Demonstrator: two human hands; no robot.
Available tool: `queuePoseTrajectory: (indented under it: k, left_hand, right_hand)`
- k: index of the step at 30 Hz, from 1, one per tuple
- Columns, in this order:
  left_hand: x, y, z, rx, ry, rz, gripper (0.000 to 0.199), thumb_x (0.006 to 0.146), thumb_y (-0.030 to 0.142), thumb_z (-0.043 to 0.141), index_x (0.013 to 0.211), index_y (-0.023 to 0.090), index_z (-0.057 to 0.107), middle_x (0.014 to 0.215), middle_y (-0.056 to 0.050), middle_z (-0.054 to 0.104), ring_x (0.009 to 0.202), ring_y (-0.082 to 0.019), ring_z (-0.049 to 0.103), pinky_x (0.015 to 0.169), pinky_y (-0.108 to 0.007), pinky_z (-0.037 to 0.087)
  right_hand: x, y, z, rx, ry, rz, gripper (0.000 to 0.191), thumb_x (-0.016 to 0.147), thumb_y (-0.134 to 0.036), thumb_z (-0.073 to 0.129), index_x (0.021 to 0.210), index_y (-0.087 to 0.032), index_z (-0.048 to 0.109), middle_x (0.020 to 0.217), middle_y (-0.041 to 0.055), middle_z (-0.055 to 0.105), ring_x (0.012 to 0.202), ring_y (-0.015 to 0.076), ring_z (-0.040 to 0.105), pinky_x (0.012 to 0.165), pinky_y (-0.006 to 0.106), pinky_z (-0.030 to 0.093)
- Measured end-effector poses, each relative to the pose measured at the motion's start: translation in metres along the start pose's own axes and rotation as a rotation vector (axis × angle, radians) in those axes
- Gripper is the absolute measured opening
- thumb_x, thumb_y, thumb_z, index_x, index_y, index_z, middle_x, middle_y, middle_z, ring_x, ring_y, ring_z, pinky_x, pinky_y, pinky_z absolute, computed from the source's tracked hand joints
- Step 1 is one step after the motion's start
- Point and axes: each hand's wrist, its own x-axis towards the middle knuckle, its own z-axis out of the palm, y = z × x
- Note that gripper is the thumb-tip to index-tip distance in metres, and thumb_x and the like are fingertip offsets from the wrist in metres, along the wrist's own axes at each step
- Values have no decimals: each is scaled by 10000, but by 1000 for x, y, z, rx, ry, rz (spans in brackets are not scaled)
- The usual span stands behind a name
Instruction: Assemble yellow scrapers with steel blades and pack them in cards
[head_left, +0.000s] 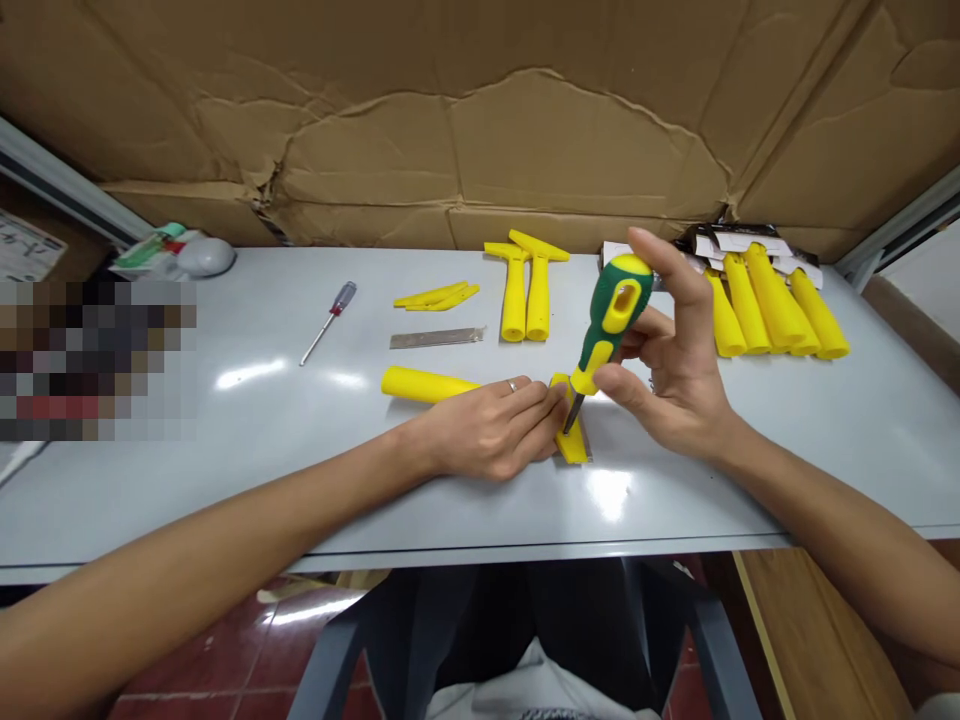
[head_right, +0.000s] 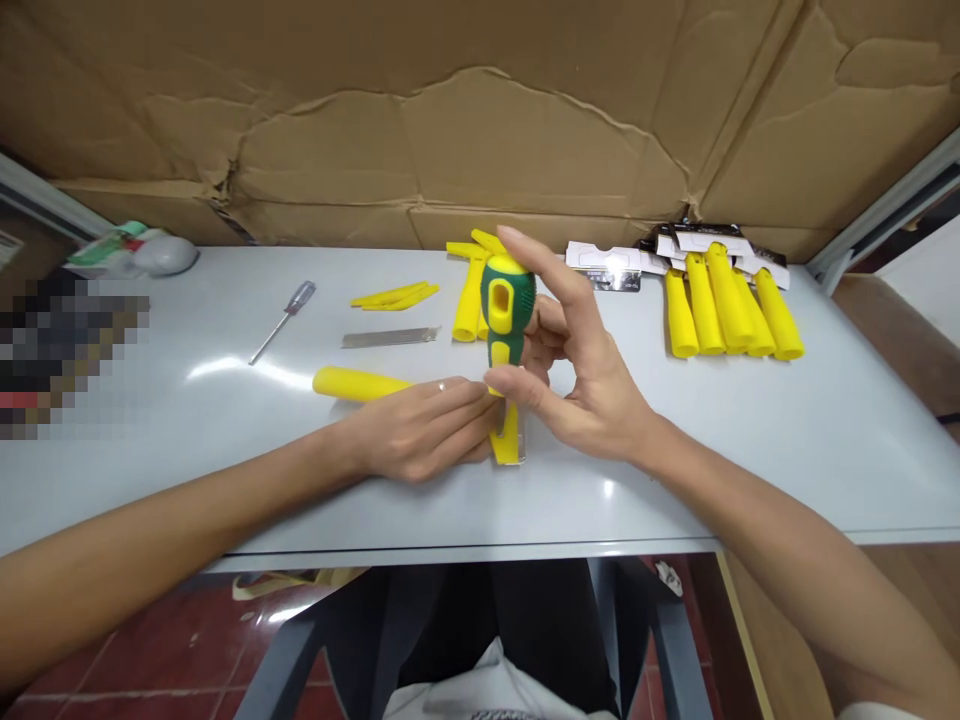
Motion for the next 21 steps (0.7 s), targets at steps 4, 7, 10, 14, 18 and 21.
queuePoseTrajectory:
  k: [4,7,10,14,18,21]
  left_hand:
    - [1,-1,-3,14,-35,15,216,1050,206,629,968,35,730,932,-189,796,786,-231,742,662,-345,622]
    - [-1,-1,-3,25,-75,18,244,1079,227,583,1001,56,738,937,-163,795,841,-222,751,690,-332,634]
    - [-3,-1,-2,24,-91,8,243,1097,240,549,1026,103,737,1001,-146,803,859,-214,750,695,-341,644]
    - [-5,0,-2,-28,-128,-15,238,1104,254,539,1075,121,735,1063,-139,805,916,-223,756,719,-358,654]
    - [-6,-1,-3,-64,-176,-2,287,1112,252,511,1099,80,740,1051,-168,801,910,-235,748,725,-367,651]
    - [-3,-1,-4,-154,-301,-88,345,1134,270,432,1133,112,739,1088,-157,797,932,-239,740,726,-390,649]
  right_hand:
    - [3,-6,-5,75,2,3,505,1040,-485,609,1508,-447,424,1547,44,561,1182,268,721,947,493,676]
    - [7,-12,-8,145,-3,56,480,1000,-453,703,1408,-395,455,1390,60,673,1136,267,758,942,493,680]
    - [9,-13,-9,215,34,32,487,935,-412,808,1322,-380,513,1181,17,731,972,230,771,845,462,694]
    - [13,-3,-10,276,109,-101,379,948,-421,792,1303,-402,662,1089,0,713,877,173,704,770,375,674]
    - [19,5,-11,181,125,-186,402,959,-501,744,1357,-449,711,1240,26,686,928,172,681,760,329,645]
    - [21,7,-13,168,167,-192,374,880,-465,841,1246,-458,761,1326,3,630,1074,209,718,855,364,655]
